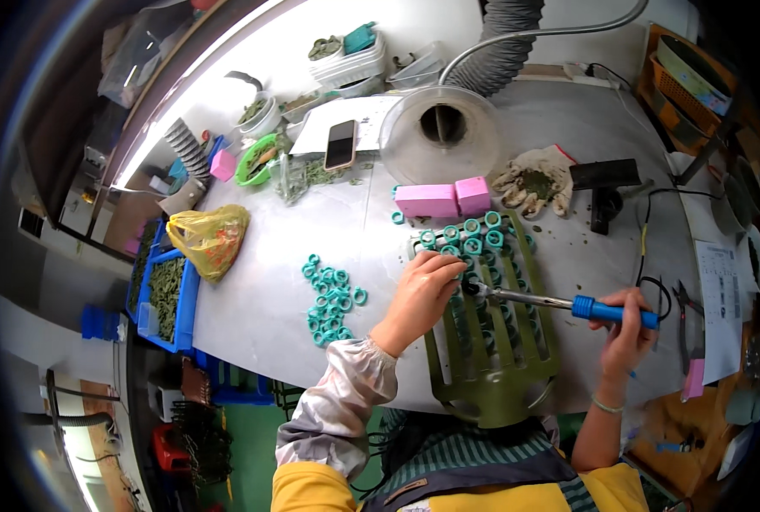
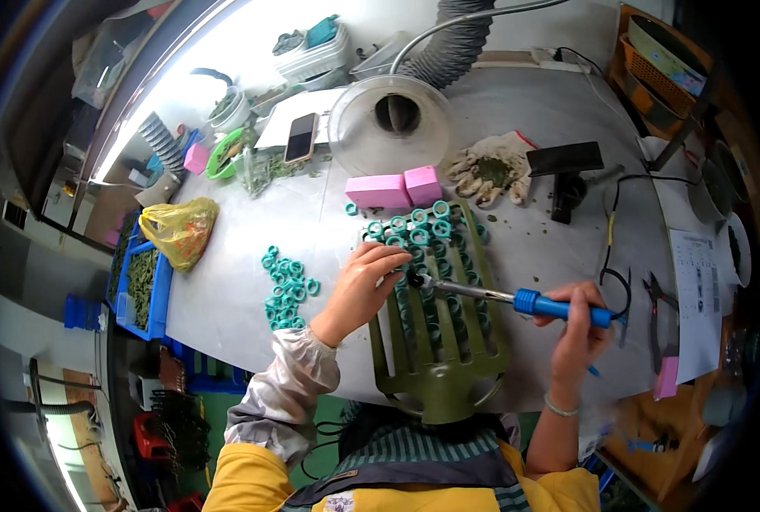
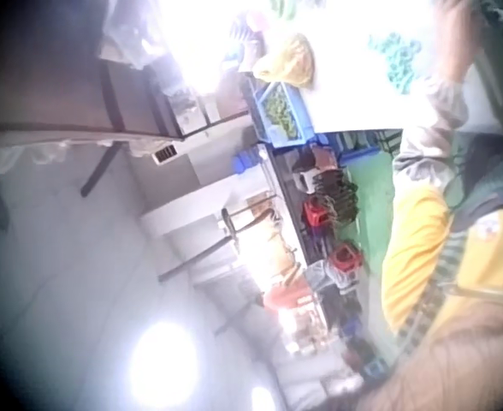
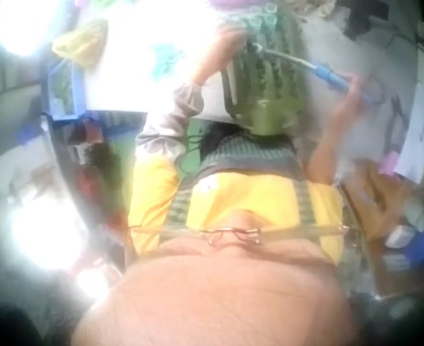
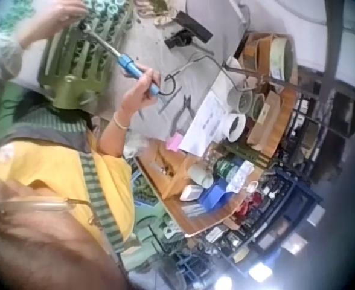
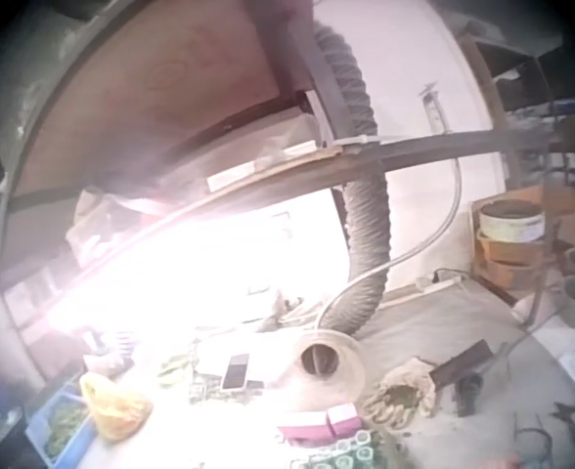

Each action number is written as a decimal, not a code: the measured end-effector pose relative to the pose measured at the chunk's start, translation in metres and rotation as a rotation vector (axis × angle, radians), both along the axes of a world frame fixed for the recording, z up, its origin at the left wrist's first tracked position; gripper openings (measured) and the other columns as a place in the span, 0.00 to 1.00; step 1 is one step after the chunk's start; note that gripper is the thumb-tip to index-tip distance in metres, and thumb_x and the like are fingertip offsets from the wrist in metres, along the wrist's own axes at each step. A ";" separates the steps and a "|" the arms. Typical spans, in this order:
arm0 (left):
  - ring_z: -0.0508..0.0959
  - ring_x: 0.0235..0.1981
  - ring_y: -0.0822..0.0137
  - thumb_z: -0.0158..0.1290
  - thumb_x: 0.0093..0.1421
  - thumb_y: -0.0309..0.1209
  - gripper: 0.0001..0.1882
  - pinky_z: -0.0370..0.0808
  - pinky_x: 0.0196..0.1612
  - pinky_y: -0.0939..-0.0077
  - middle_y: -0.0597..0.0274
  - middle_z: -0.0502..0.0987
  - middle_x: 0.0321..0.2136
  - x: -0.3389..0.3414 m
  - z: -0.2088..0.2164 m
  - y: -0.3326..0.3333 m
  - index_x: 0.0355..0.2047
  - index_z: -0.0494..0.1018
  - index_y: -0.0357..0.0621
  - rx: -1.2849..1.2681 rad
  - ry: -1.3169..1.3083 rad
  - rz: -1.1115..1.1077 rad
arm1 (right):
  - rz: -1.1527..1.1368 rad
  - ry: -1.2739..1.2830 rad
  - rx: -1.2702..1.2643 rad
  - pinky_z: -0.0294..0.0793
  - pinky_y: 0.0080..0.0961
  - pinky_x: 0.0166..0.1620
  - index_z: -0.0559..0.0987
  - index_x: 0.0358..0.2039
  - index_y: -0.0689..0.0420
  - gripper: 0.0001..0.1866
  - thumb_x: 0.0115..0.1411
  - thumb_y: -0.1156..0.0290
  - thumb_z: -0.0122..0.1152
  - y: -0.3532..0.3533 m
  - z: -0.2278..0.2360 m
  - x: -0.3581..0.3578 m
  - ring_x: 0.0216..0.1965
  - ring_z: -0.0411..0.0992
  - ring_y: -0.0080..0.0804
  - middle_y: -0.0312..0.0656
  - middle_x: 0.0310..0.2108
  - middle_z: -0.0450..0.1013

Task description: The person places plastic rings into a frame by hand and fuses them using a soldering iron.

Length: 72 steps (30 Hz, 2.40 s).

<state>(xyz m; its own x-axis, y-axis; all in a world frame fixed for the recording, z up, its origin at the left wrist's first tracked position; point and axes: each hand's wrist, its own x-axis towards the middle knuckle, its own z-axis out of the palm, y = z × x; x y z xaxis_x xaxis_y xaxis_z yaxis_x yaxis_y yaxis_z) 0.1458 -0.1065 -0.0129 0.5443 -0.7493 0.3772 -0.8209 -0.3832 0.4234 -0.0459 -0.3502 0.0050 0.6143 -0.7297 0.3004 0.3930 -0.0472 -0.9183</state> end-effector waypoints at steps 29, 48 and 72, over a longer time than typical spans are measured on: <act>0.78 0.34 0.72 0.52 0.63 0.20 0.12 0.77 0.38 0.77 0.55 0.76 0.38 -0.012 0.027 0.042 0.47 0.69 0.38 -0.264 0.709 0.117 | -0.124 0.055 0.005 0.73 0.17 0.21 0.75 0.25 0.64 0.17 0.66 0.66 0.49 -0.010 0.012 -0.014 0.18 0.72 0.24 0.42 0.24 0.74; 0.73 0.46 0.53 0.57 0.53 0.21 0.16 0.70 0.52 0.62 0.56 0.78 0.44 -0.005 0.001 -0.037 0.44 0.77 0.39 -0.014 -0.007 -0.075 | -0.085 0.026 0.022 0.74 0.17 0.22 0.75 0.25 0.66 0.16 0.67 0.69 0.49 -0.014 0.001 -0.008 0.18 0.72 0.24 0.41 0.26 0.73; 0.78 0.36 0.75 0.57 0.60 0.25 0.11 0.76 0.41 0.81 0.65 0.78 0.39 0.041 -0.001 0.107 0.44 0.80 0.40 -0.502 1.008 0.471 | -0.176 0.032 0.009 0.68 0.16 0.18 0.74 0.22 0.63 0.18 0.66 0.64 0.50 -0.013 0.015 -0.016 0.14 0.68 0.23 0.42 0.22 0.73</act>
<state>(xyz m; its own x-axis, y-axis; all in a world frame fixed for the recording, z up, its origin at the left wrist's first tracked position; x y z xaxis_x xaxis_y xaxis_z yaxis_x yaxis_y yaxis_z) 0.1872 0.0004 -0.0138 0.9392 -0.2925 -0.1799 0.1356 -0.1653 0.9769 -0.0623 -0.3628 0.0200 0.4865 -0.8291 0.2756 0.3496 -0.1044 -0.9311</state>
